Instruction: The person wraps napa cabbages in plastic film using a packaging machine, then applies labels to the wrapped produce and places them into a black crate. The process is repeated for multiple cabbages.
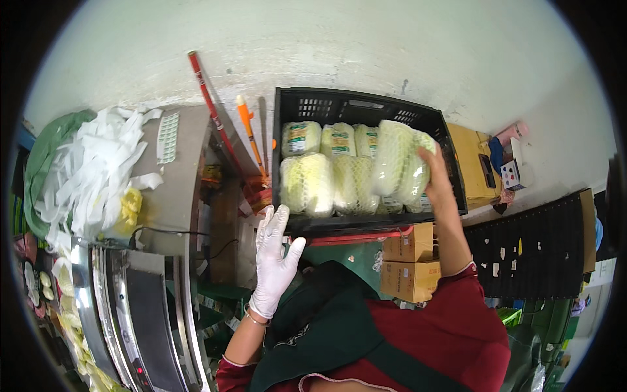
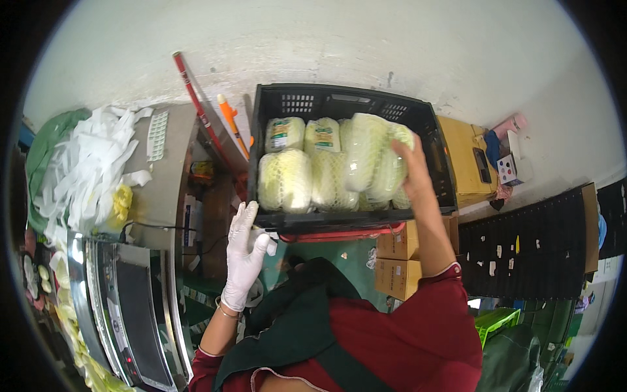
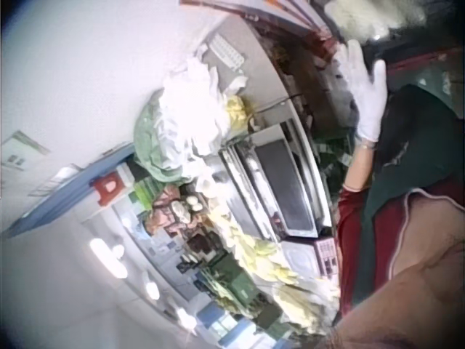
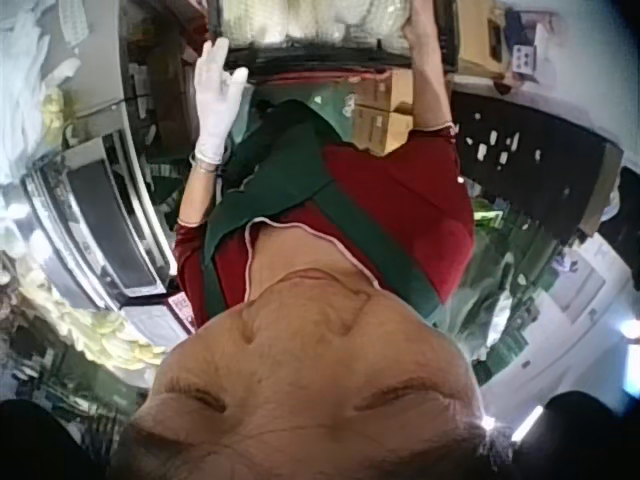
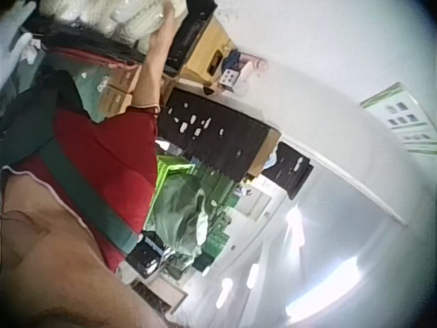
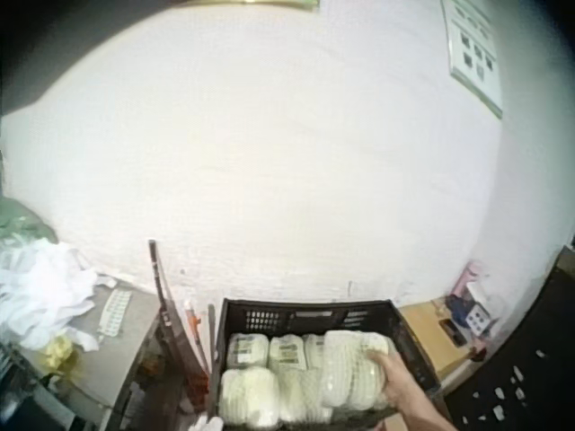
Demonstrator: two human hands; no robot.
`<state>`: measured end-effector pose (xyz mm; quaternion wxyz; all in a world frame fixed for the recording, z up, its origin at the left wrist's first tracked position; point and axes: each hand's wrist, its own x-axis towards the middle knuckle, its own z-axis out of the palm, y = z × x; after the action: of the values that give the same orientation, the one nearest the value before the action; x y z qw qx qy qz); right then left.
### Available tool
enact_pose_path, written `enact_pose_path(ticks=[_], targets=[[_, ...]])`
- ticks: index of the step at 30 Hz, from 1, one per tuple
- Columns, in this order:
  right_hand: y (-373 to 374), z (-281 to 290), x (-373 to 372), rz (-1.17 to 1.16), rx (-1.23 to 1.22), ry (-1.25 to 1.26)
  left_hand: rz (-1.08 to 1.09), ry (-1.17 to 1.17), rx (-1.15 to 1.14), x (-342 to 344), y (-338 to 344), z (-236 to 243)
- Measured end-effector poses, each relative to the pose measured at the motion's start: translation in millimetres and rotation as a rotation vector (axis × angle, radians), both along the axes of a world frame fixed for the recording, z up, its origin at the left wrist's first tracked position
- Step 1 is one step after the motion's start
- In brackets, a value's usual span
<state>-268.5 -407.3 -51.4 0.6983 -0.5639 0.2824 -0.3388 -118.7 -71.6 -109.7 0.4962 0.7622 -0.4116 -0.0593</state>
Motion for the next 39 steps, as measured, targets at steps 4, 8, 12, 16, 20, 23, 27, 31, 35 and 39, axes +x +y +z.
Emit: enact_pose_path(ticks=[4,8,12,16,20,23,27,31,35,39], targets=[[-74.7,-33.4,-43.6,0.002,0.119,0.205,-0.069,-0.318,0.199,-0.1,-45.2,-17.1],[-81.8,-105.2,-47.8,0.111,0.028,0.487,-0.166,-0.462,0.373,0.7,-77.0,-34.9],[-82.1,-99.6,-29.8,0.183,0.302,0.482,-0.174,-0.55,0.519,1.0,-73.6,-35.3],[-70.9,-106.5,-32.6,0.127,0.31,0.446,-0.189,-0.536,0.518,-1.2,-76.4,-33.8],[-82.9,-101.1,-38.1,0.181,0.11,0.659,-0.207,-0.511,0.515,-3.3,-83.3,-34.3],[-89.7,-85.8,-35.8,0.145,-0.502,0.824,-0.218,-0.511,0.534,-2.4,-84.8,-34.1],[-53.9,-78.4,10.0,0.087,-1.34,0.8,-0.176,-0.513,0.514,2.5,-74.2,-39.3],[-17.5,-105.9,27.8,0.353,-1.434,0.967,-0.224,-0.4,0.311,6.4,-64.3,-28.6],[-14.4,-113.3,17.1,0.443,-1.46,0.928,-0.159,-0.352,0.064,0.9,-17.9,-22.8],[-24.4,-116.5,5.4,0.333,-1.652,0.919,-0.137,-0.022,0.293,-0.7,68.0,-28.9]])
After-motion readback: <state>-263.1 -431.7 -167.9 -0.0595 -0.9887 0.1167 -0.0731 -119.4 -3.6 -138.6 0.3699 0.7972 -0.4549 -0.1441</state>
